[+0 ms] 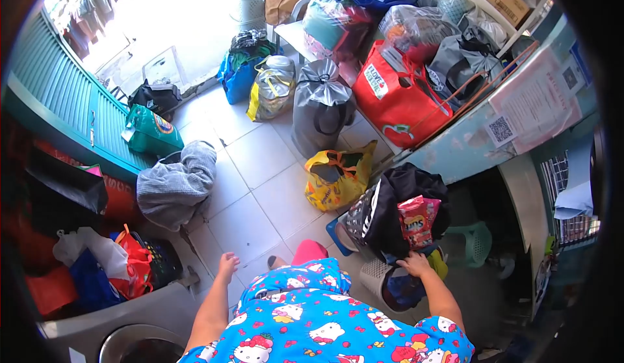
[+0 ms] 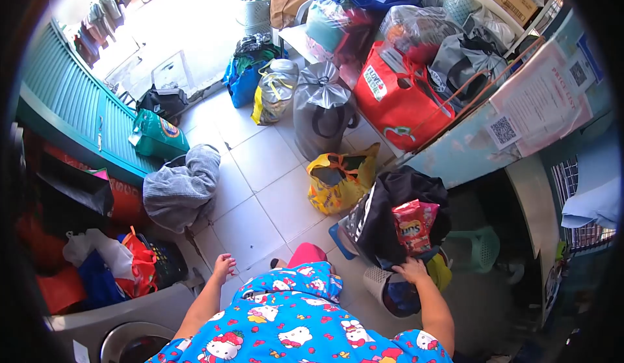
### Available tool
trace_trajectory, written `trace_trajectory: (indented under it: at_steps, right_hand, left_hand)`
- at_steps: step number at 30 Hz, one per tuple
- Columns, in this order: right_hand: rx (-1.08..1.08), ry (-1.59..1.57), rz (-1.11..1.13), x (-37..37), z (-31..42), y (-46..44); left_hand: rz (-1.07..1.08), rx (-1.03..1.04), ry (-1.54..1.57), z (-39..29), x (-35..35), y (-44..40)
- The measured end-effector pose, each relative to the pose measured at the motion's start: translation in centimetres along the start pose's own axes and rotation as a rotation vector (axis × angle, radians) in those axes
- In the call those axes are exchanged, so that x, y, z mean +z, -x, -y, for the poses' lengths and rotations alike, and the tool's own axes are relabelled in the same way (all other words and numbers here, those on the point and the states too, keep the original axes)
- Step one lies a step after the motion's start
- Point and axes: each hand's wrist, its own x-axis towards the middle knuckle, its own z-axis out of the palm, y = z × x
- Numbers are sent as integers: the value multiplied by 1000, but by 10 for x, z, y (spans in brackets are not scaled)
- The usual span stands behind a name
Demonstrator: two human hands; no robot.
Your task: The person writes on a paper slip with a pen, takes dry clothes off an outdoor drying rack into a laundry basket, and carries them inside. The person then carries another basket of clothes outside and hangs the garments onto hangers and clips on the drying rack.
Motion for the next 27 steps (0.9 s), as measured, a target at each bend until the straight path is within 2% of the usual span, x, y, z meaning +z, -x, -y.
trace_trajectory:
  at_steps: [4,8,9,12,14,16,18,22,24,27]
  right_hand:
    - [266,-17,216,-31,30,-10]
    - [545,37,231,-86,77,-10]
    - [525,121,212,-107,94,-11]
    - [236,-284,328,-176,141,-46]
    - [-156,-561,90,-198,171,-98]
    - [-448,-763,-74,-241,225,-148]
    - [-712,-885,-109,-311,285,-176]
    - [-1659,-1115,-212,-438,373,-182]
    - [-2094,-1196,-25,-489,397,-166]
    - [-2390,-1399,-66,-524,419,-163]
  left_hand:
    - [-18,-112,38,14,-30,-22]
    - [-52,-180,41,9,-42,-34]
    - [-54,-205,58,11,-44,-44]
    - [-40,-245,93,1,-47,-73]
    - [-47,-250,124,-16,-46,-104]
    - [-79,-227,170,-43,-45,-139]
    - [-132,-210,258,-72,-41,-165]
    - [-80,-96,298,-173,-42,-216]
    - [-43,-44,213,-218,-37,-239]
    - [20,-11,168,-278,-30,-264]
